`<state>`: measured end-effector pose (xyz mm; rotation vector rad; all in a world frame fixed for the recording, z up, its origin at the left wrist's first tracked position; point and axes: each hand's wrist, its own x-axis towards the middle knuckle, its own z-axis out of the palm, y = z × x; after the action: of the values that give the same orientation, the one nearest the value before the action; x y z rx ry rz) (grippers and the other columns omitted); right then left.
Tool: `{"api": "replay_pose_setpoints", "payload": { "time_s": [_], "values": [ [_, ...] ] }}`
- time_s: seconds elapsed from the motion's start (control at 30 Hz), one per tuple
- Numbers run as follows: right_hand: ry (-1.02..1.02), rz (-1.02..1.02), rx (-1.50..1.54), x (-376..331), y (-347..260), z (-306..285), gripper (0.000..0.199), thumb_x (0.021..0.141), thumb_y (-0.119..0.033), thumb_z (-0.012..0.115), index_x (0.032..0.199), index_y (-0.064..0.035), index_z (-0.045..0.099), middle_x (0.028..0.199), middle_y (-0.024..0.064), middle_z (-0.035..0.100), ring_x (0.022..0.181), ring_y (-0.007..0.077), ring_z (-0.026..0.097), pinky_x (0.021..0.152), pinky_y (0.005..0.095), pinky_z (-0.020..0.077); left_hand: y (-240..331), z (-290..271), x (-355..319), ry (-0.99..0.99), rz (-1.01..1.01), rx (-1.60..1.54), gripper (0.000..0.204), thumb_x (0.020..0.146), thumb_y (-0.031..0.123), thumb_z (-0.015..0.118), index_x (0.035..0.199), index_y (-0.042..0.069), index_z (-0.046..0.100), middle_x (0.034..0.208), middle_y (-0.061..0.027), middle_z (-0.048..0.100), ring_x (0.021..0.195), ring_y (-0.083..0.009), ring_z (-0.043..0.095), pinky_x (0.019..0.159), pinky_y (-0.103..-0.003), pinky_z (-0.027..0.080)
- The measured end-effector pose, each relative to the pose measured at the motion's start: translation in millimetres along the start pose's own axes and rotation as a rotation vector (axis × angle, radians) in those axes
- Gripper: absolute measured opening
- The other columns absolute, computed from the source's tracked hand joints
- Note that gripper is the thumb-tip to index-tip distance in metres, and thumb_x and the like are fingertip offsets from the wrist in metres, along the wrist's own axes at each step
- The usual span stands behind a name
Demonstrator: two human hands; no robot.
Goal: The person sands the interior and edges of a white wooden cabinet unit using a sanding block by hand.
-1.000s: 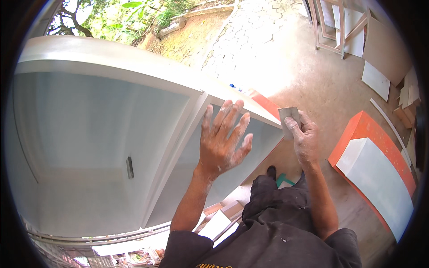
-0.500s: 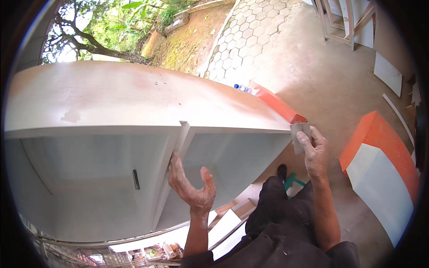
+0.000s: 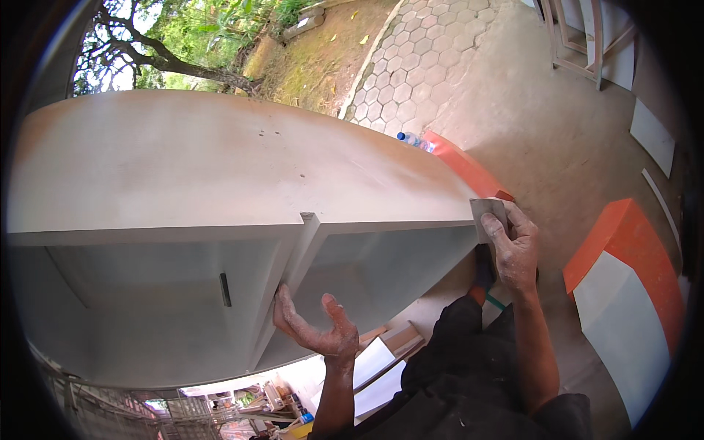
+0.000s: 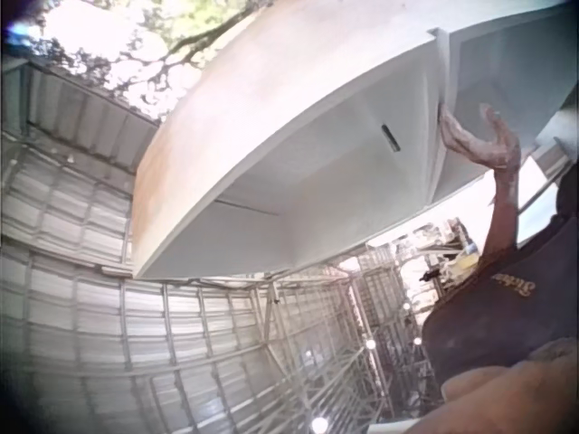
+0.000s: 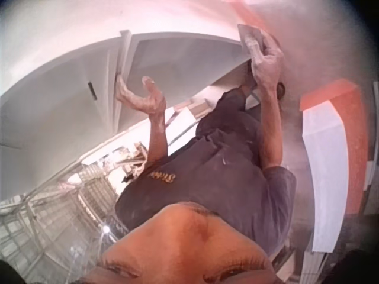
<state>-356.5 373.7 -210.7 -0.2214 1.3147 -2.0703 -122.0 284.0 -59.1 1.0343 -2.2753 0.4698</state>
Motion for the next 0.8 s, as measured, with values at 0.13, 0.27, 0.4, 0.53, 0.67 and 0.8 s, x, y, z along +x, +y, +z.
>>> {"api": "replay_pose_setpoints", "payload": {
  "time_s": [0.13,0.27,0.4,0.53,0.67,0.8],
  "values": [
    [-0.020,-0.028,-0.005,1,-15,12,0.022,0.097,-0.008,0.065,0.116,0.0020,0.070,0.098,0.0016,0.068,0.090,0.0085,0.060,0.083,0.0264,0.0500,22,14,24,0.003,0.080,-0.119,0.063,0.093,0.019,0.063,0.144,-0.011,0.041,0.136,-0.0284,0.045,0.129,-0.0416,0.044,0.108,-0.056,0.034],
    [0.008,-0.081,-0.046,-6,-35,20,0.020,0.098,-0.006,0.064,0.116,-0.0002,0.071,0.099,0.0030,0.070,0.094,0.0107,0.062,0.086,0.0270,0.0497,44,23,41,-0.002,0.146,-0.176,0.064,0.090,0.022,0.067,0.142,-0.010,0.047,0.137,-0.0277,0.048,0.129,-0.0415,0.045,0.107,-0.056,0.035],
    [-0.076,-0.468,-0.276,-22,-66,46,0.022,0.095,-0.001,0.064,0.115,-0.0049,0.073,0.103,0.0067,0.072,0.102,0.0182,0.064,0.090,0.0315,0.0491,44,20,47,-0.047,0.184,-0.244,0.066,0.086,0.021,0.070,0.143,-0.005,0.048,0.142,-0.0238,0.049,0.132,-0.0387,0.045,0.110,-0.054,0.032],
    [-0.303,-1.014,-0.733,-27,-100,87,0.033,0.084,-0.001,0.072,0.115,-0.0130,0.075,0.112,0.0029,0.071,0.106,0.0211,0.064,0.096,0.0361,0.0446,17,8,33,-0.043,0.118,-0.242,0.058,0.089,0.023,0.070,0.139,-0.002,0.054,0.138,-0.0182,0.056,0.129,-0.0349,0.049,0.111,-0.053,0.031],
    [-0.326,-1.398,-1.030,-15,-111,118,0.040,0.078,-0.006,0.078,0.114,-0.0223,0.076,0.121,-0.0035,0.069,0.112,0.0205,0.061,0.101,0.0406,0.0392,-22,-3,1,0.003,0.041,-0.200,0.052,0.089,0.023,0.070,0.135,0.000,0.058,0.134,-0.0153,0.060,0.128,-0.0329,0.051,0.111,-0.052,0.031],
    [-0.338,-1.509,-1.163,-7,-102,131,0.041,0.075,-0.008,0.081,0.111,-0.0249,0.077,0.123,-0.0068,0.068,0.115,0.0185,0.060,0.106,0.0441,0.0349,-72,-17,-35,0.094,-0.038,-0.106,0.044,0.090,0.018,0.069,0.131,0.003,0.063,0.135,-0.0104,0.062,0.128,-0.0279,0.051,0.111,-0.053,0.031]
  ]
}}
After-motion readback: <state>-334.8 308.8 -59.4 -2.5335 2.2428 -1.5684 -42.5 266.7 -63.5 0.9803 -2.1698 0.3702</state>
